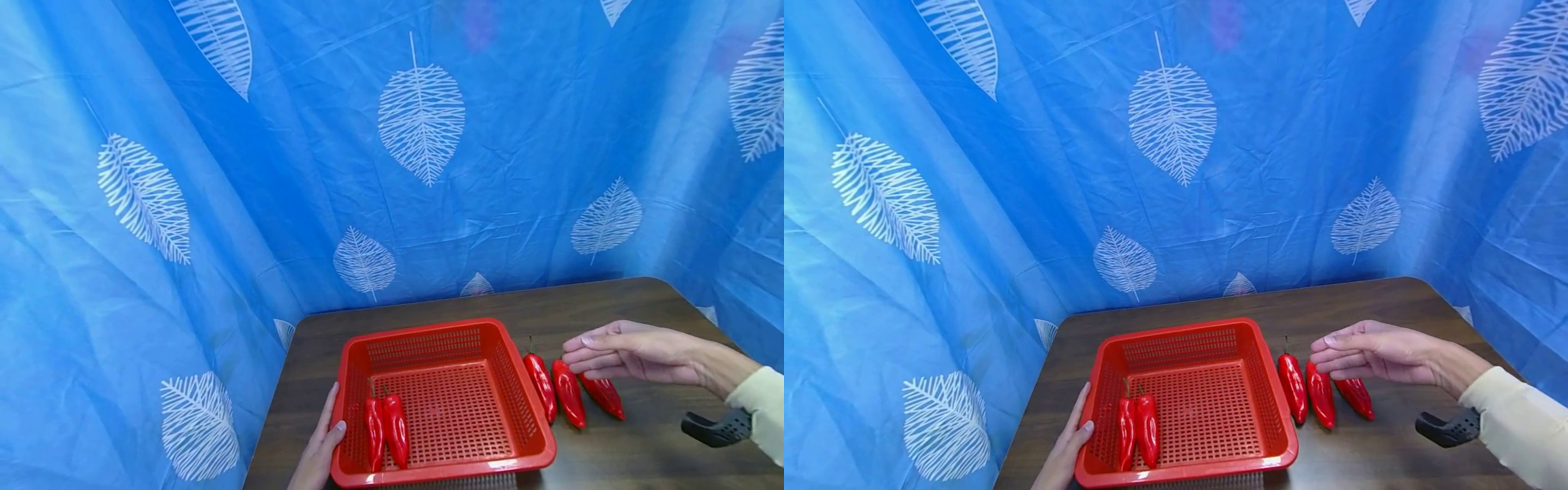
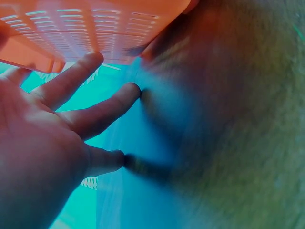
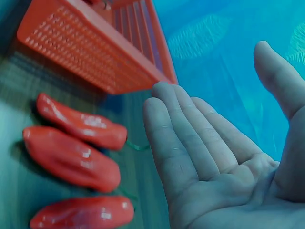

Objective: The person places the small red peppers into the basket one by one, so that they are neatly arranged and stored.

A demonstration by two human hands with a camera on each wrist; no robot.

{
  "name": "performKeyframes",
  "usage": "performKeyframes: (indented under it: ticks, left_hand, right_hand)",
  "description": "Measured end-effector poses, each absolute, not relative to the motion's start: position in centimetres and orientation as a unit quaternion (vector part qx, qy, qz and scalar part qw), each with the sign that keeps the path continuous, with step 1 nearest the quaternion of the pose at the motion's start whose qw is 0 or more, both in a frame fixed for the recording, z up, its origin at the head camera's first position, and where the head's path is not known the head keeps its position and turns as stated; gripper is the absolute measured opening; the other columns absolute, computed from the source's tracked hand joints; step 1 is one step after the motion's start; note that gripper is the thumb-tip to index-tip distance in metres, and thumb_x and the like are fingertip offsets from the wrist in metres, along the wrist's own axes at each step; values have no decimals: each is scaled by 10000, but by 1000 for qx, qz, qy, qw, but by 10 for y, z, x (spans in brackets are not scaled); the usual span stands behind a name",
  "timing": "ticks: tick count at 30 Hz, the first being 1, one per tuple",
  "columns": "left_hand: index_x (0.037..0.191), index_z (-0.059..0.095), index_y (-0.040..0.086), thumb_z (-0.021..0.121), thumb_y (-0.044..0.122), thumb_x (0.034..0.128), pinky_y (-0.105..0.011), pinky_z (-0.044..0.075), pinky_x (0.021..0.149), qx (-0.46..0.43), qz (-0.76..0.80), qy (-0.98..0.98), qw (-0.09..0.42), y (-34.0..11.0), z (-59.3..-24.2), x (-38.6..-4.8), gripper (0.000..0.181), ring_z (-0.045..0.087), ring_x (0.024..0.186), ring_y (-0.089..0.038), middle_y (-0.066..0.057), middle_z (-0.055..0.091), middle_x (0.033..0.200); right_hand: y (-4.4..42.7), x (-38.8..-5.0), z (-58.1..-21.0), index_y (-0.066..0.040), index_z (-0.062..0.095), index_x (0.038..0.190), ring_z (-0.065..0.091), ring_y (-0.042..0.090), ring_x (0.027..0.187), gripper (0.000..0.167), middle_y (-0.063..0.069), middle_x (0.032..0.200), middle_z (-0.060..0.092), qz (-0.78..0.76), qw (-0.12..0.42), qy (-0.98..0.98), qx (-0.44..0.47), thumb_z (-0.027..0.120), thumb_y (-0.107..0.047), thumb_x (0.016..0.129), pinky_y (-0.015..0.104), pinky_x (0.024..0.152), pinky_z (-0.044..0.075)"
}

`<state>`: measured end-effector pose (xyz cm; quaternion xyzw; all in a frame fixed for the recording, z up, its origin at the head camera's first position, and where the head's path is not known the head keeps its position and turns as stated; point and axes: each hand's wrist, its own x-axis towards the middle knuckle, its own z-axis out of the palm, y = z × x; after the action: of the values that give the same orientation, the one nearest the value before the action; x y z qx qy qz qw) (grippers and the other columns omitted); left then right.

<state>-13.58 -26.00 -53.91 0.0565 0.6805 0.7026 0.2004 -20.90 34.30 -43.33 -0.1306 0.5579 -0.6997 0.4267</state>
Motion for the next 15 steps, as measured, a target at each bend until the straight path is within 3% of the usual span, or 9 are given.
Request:
performKeyframes:
  ticks: [15]
  left_hand:
    - [1760,-128,340,454,351,1180,-586,574,1102,37,696,687,205,-259,-537,-135,821,368,1559,-582,-311,-64,1807]
  right_hand:
    - [405,-206,-450,-61,682,1467,703,268,1352,488,142,1465,718,-712,431,545,-101,275,-157,1216,416,1156,565]
